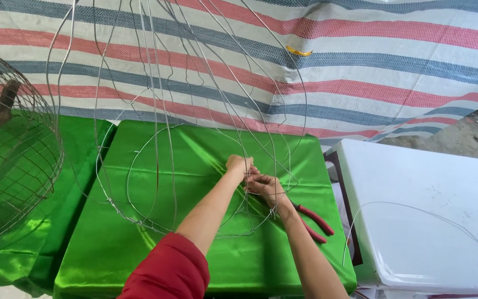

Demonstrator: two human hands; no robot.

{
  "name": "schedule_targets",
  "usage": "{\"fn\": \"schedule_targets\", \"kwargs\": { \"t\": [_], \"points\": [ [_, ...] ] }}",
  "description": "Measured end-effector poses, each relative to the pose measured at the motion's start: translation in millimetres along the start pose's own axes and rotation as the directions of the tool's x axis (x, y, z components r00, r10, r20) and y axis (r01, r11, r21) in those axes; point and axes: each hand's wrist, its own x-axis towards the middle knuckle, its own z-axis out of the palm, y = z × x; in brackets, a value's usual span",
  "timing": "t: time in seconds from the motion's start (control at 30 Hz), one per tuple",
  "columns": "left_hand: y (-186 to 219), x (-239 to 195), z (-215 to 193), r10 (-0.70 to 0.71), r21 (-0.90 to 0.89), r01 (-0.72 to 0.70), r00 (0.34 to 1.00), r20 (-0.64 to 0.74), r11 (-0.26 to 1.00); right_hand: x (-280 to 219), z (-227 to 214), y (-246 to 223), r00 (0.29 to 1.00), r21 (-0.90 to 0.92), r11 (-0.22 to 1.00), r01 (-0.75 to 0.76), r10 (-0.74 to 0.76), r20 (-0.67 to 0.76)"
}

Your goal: Using pliers to twist and secure thin binding wires around a larger wire frame structure to strengthen the assembly.

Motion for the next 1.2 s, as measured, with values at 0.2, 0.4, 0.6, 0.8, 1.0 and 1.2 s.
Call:
{"fn": "schedule_targets", "kwargs": {
  "t": [0.2, 0.4, 0.6, 0.8, 1.0, 1.2],
  "points": [
    [-12, 8, 2, 0.120, 0.296, -0.122, 0.992, 0.023, 0.947, -3, 7, -5, 0.999, -0.009, 0.999, -0.047, 0.047, -0.027],
    [13, -23, -11, 0.146, 0.253, -0.141, 0.989, -0.002, 0.957, -12, 17, -22, 0.995, 0.033, 0.996, -0.080, 0.082, -0.063],
    [9, 2, -21, 0.154, 0.235, -0.168, 0.985, 0.074, 0.957, -8, 5, -12, 0.992, 0.113, 0.989, -0.098, 0.106, -0.069],
    [46, -77, -44, 0.193, 0.333, -0.216, 0.976, 0.103, 0.918, -4, 3, -4, 0.986, 0.147, 0.984, -0.101, 0.118, -0.114],
    [57, -91, -50, 0.156, 0.306, -0.178, 0.983, 0.096, 0.935, -12, 14, -8, 0.970, 0.045, 0.994, -0.098, 0.106, -0.220],
    [67, -115, -47, 0.150, 0.166, -0.155, 0.988, 0.044, 0.974, 44, -27, 46, 0.960, -0.086, 0.990, -0.112, 0.085, -0.266]
  ]
}}
